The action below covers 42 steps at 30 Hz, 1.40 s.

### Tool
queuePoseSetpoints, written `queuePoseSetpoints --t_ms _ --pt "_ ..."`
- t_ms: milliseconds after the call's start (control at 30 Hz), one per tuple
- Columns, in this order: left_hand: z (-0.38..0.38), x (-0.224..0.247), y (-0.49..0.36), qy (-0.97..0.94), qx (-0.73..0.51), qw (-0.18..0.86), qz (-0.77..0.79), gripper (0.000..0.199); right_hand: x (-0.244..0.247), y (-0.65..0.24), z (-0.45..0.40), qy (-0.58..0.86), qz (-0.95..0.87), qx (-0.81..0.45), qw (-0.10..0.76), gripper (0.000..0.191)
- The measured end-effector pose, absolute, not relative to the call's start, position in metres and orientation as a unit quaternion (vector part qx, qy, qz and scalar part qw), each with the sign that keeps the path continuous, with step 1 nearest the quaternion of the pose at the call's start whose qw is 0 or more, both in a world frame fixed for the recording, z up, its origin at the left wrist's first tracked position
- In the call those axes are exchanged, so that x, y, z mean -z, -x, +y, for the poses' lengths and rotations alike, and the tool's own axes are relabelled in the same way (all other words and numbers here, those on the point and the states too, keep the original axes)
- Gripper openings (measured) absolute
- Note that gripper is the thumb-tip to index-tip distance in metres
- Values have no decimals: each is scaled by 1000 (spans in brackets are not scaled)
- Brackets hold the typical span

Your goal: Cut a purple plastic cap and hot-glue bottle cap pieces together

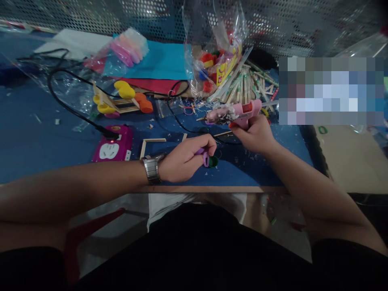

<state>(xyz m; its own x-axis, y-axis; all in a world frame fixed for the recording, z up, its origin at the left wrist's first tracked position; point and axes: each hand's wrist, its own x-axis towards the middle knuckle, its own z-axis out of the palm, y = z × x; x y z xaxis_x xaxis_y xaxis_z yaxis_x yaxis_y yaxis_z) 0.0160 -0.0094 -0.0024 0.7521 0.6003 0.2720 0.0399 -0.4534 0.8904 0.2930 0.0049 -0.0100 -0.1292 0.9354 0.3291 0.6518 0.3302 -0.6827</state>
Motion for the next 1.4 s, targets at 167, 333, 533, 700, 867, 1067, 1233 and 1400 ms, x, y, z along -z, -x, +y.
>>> queuePoseSetpoints --t_ms 167,333,533,700,867,1067,1233,1400 --pt "-10 8 -18 -819 -307 443 196 13 11 -294 5 551 -727 -187 365 40" --pt "-12 12 -19 -809 -319 452 201 15 11 -294 5 551 -730 -186 360 33" --pt "-10 14 -19 -843 -329 387 177 20 11 -294 4 555 -729 -179 359 36" --pt "-8 14 -20 -858 -339 351 159 22 9 -293 4 547 -732 -182 363 35" --pt "-8 12 -19 -856 -338 362 147 21 6 -290 4 541 -729 -198 369 34" --pt "-10 8 -20 -850 -349 374 126 21 7 -290 3 541 -731 -198 365 36" --pt "-11 7 -21 -835 -360 392 139 21 6 -290 3 547 -732 -191 359 48" --pt "-12 4 -18 -809 -367 414 200 26 8 -291 3 540 -737 -188 361 44"
